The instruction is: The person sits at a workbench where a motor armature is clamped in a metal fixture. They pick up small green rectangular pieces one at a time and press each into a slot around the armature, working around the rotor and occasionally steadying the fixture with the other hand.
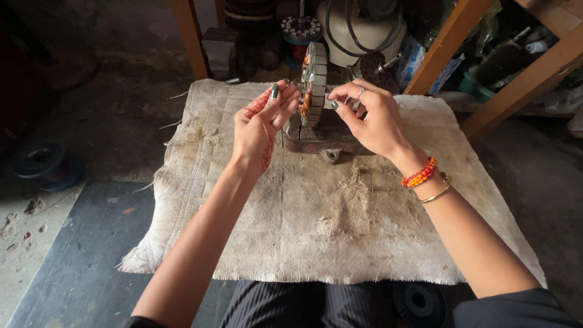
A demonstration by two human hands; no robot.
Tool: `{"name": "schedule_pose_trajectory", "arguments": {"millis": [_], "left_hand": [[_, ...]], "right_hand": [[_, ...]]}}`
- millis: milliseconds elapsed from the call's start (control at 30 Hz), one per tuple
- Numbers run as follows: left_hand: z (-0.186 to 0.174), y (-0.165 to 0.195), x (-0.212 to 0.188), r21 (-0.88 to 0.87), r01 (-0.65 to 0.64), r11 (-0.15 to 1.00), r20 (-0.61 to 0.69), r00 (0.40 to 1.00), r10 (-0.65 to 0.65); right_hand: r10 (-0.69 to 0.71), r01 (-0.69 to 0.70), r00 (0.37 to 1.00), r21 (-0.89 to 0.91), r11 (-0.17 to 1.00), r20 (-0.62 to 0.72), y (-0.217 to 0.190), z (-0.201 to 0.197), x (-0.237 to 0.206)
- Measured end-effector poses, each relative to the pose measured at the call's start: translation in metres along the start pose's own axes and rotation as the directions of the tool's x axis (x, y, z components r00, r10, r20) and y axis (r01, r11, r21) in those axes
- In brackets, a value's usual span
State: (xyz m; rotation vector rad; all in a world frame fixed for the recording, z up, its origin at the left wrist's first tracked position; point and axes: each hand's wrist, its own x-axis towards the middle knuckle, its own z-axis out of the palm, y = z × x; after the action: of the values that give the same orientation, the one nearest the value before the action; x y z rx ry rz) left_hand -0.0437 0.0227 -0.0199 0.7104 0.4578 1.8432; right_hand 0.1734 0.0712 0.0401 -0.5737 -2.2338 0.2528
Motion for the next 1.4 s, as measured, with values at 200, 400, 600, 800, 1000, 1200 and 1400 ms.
{"name": "schedule_pose_trajectory", "arguments": {"millis": [200, 400, 600, 800, 1000, 1200, 1400], "left_hand": [[0.0, 0.001, 0.0, -0.009, 0.002, 1.0, -0.007, 1.0, -0.002], [-0.008, 0.001, 0.006, -0.07, 0.011, 0.998, -0.017, 1.0, -0.013], [0.001, -0.002, 0.006, 0.244, -0.063, 0.968, -0.1, 0.991, 0.089], [0.023, -0.012, 0.005, 0.692, -0.31, 0.652, 0.076, 0.93, 0.36], [0.03, -0.007, 0.009, 0.777, -0.21, 0.594, -0.009, 0.939, 0.343], [0.038, -0.005, 0.015, 0.84, -0.232, 0.49, -0.006, 0.9, 0.436], [0.034, -0.008, 0.01, 0.84, -0.344, 0.419, 0.115, 0.868, 0.483]], "right_hand": [[-0.019, 0.019, 1.0, -0.023, 1.0, -0.02, 0.004, 0.002, 0.0], [-0.038, 0.037, 0.999, -0.039, 0.999, -0.026, 0.017, 0.005, -0.001], [0.243, -0.227, 0.968, 0.197, 0.954, -0.063, -0.004, 0.019, -0.011], [0.318, -0.67, 0.742, 0.662, 0.336, 0.59, -0.052, 0.019, -0.004], [0.433, -0.497, 0.864, 0.58, 0.646, 0.258, -0.04, -0.006, 0.005], [0.426, -0.399, 0.902, 0.504, 0.766, 0.066, 0.005, -0.008, 0.014], [0.442, -0.422, 0.876, 0.755, 0.503, 0.195, 0.032, -0.007, 0.0]]}}
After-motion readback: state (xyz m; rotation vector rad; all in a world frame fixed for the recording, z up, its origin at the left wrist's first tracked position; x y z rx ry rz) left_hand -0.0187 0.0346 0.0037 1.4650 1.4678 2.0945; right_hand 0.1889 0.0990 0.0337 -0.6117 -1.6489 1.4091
